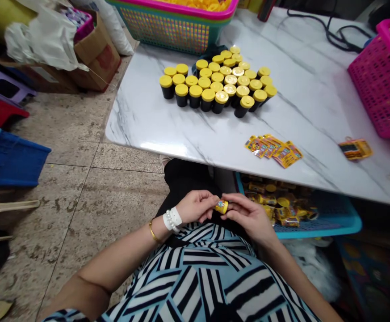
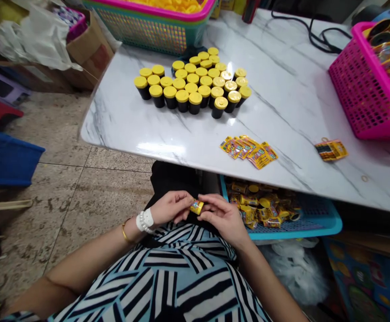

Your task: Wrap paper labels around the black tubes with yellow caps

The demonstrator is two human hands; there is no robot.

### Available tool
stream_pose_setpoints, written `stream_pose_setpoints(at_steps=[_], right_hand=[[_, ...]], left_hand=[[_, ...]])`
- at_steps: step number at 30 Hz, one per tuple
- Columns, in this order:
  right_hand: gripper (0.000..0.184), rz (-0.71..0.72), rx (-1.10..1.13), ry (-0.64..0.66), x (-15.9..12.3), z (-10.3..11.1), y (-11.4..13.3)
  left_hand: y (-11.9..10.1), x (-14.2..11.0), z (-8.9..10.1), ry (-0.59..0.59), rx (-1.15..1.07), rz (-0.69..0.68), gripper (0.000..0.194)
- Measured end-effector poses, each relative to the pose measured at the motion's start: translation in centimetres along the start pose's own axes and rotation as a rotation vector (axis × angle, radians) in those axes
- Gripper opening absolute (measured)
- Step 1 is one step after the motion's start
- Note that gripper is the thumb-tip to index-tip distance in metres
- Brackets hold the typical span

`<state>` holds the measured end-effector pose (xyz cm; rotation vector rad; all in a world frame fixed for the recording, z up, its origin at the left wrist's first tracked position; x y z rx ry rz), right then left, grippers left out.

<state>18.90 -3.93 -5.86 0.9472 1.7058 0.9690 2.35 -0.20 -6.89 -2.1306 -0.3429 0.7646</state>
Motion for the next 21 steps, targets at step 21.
stream_pose_setpoints(at_steps=[21], right_hand=[[0.023, 0.460, -0.598, -0.050, -1.3, -0.2, 3.0]], left_hand=[[0.2, 1.5, -1.5, -0.015, -0.365, -0.023, 0.051]])
Point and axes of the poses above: each hand's wrist, its own x-axis towards the middle knuckle, its own z-axis out of the back of the hand, y = z × x, the point moved 4 cm from there along x, towards the middle knuckle, and after that the axes turned 12 degrees about y, right-handed, at the moved point
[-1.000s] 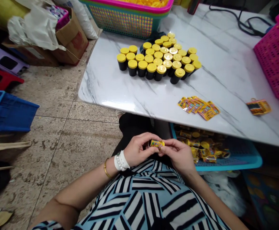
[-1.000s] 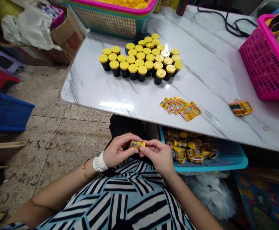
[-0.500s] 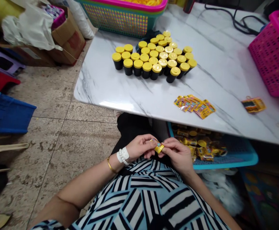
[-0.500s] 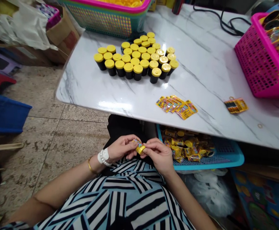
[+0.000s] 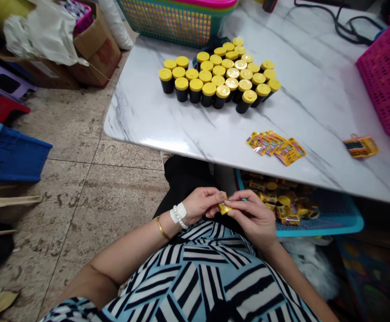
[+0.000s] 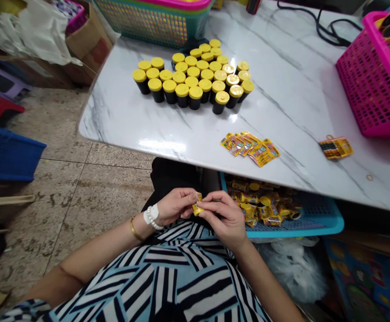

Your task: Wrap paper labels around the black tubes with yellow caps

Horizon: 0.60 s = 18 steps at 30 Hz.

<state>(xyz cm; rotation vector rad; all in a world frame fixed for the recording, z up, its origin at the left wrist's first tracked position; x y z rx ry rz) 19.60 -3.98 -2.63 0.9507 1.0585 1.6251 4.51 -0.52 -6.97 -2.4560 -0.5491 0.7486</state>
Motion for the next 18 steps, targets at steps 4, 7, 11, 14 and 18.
stream_pose_setpoints(at_steps=[4, 7, 11, 14, 18], right_hand=[[0.017, 0.087, -0.125, -0.028, -0.1, -0.3, 0.8], [0.018, 0.112, -0.193, -0.107, -0.5, -0.5, 0.8], [0.031, 0.015, -0.141, -0.154, -0.7, -0.2, 0.1], [0.031, 0.009, -0.115, -0.034, -0.5, -0.5, -0.1], [0.027, 0.029, -0.046, -0.087, -0.8, -0.8, -0.3]], left_hand=[[0.4, 0.1, -0.3, 0.055, -0.091, 0.030, 0.049], [0.7, 0.2, -0.1, 0.027, -0.103, 0.008, 0.050], [0.9, 0.6, -0.1, 0.023, -0.110, 0.003, 0.052], [0.7, 0.9, -0.2, 0.020, -0.119, 0.023, 0.051], [0.6, 1.1, -0.6, 0.075, -0.193, 0.047, 0.049]])
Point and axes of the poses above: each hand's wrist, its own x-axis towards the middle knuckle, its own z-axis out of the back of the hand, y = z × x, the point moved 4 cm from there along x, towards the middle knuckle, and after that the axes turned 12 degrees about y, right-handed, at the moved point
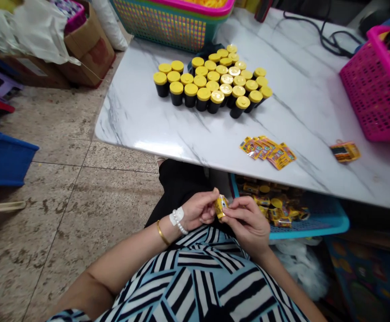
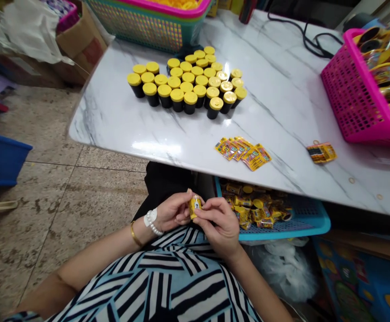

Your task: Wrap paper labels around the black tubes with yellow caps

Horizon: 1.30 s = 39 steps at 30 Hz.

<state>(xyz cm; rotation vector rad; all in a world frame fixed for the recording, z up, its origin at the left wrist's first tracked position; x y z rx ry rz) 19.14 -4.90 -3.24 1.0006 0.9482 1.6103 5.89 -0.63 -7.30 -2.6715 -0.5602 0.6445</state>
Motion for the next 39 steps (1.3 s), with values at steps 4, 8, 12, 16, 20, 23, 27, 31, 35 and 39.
stream_pose_setpoints(at_steps=[4, 8, 12, 16, 20, 23, 27, 31, 35, 39], right_hand=[[0.024, -0.057, 0.064, -0.037, -0.3, 0.7, 0.2], [0.017, -0.075, -0.388, -0.208, -1.0, 5.1, 1.0], [0.021, -0.011, -0.818, -0.346, -0.8, 9.6, 1.9], [0.027, 0.112, -0.930, -0.379, 3.8, 10.2, 2.9], [0.027, 0.171, -0.974, -0.164, 9.8, 8.0, 2.4], [0.013, 0.225, -0.993, -0.129, 11.8, 7.0, 2.0], [0.018, 0.306, -1.063, -0.230, 11.8, 5.9, 3.2], [0.006, 0.460, -1.035, -0.224, 10.1, 2.4, 6.4], [0.027, 0.523, -0.807, -0.074, 8.2, -0.8, 8.1], [0.022, 0.211, -0.403, -0.038, 8.7, -0.6, 6.8]], left_hand=[[0.6, 0.4, -0.7, 0.020, 0.026, 0.047, 0.045], [1.0, 1.0, -1.0, 0.031, 0.159, 0.085, 0.056], [0.3, 1.2, -0.9, -0.032, 0.300, 0.042, 0.058], [-1.7, 0.6, -2.2, -0.097, 0.536, -0.070, 0.056], [-4.1, -0.9, -3.8, -0.106, 0.642, -0.133, 0.054], [-5.9, -2.4, -3.8, -0.178, 0.611, -0.190, 0.052], [-7.4, -3.2, -3.4, -0.258, 0.552, -0.279, 0.051], [-8.4, -3.5, -3.2, -0.312, 0.484, -0.404, 0.054], [-9.2, -4.9, -2.5, -0.369, 0.497, -0.488, 0.043], [-9.8, -6.5, -2.0, -0.389, 0.599, -0.507, 0.034]])
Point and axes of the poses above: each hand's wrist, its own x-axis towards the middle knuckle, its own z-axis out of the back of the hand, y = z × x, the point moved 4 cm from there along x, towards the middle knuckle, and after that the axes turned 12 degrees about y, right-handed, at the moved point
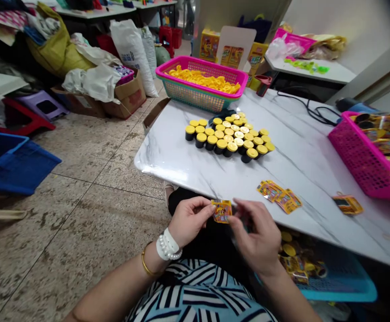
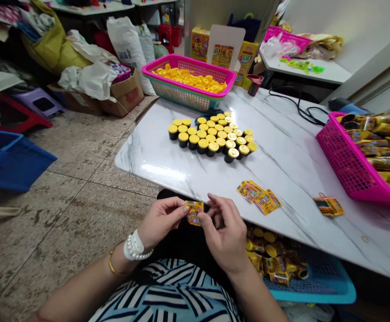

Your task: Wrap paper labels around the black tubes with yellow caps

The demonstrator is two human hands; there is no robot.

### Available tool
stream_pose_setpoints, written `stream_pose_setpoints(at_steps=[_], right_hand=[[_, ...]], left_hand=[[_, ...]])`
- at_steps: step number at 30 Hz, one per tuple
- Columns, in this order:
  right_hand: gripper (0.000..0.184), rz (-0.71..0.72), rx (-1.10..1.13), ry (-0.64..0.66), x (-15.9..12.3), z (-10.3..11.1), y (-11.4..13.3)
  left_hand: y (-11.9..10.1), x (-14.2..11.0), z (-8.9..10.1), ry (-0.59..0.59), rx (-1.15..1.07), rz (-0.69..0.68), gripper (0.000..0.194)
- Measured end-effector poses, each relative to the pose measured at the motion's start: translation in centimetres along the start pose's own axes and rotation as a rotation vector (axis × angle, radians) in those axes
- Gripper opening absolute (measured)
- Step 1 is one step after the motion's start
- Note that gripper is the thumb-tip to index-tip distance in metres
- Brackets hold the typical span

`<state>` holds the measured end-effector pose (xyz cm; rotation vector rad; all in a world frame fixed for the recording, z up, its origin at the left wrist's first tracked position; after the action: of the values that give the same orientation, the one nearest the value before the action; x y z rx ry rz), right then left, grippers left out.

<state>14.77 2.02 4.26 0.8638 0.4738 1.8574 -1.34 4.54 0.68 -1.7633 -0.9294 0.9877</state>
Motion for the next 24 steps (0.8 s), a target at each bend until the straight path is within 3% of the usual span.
stream_pose_setpoints(at_steps=[2, 4, 6, 8, 14, 20, 24], right_hand=[[0.013, -0.142, 0.158, 0.116, 0.6, -0.8, -1.0], [0.031, -0.192, 0.226, 0.188, 1.2, -1.8, -1.4], [0.042, -0.211, 0.224, 0.130, 1.5, -2.2, -1.6], [0.042, -0.229, 0.214, 0.031, 1.4, -2.5, -1.6], [0.037, -0.104, 0.097, -0.021, 1.3, -2.7, -0.5], [0.033, 0.132, -0.110, -0.036, 1.8, -3.1, 0.7], [0.032, 0.185, -0.182, -0.006, 2.2, -4.0, 1.1]], left_hand=[[-0.3, -0.2, 0.1, 0.009, 0.038, -0.018, 0.030], [-0.7, -0.4, 0.2, -0.051, 0.059, -0.078, 0.026], [-1.3, -0.9, 0.2, -0.165, 0.093, -0.174, 0.023], [-2.0, -1.7, 0.2, -0.257, 0.169, -0.273, 0.022], [-3.4, -3.1, -0.3, -0.312, 0.421, -0.460, 0.014], [-2.7, -2.4, 0.0, -0.316, 0.337, -0.390, 0.011], [-2.1, -2.4, 0.8, -0.361, 0.253, -0.292, 0.009]])
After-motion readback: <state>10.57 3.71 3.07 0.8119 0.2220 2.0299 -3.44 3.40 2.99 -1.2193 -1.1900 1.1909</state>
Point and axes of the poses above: each hand's wrist, its own x-axis towards the middle knuckle, its own z-axis out of the back of the hand, y = z × x, the point moved 4 cm from there along x, towards the middle knuckle, and after that the axes turned 12 degrees about y, right-handed, at the moved point
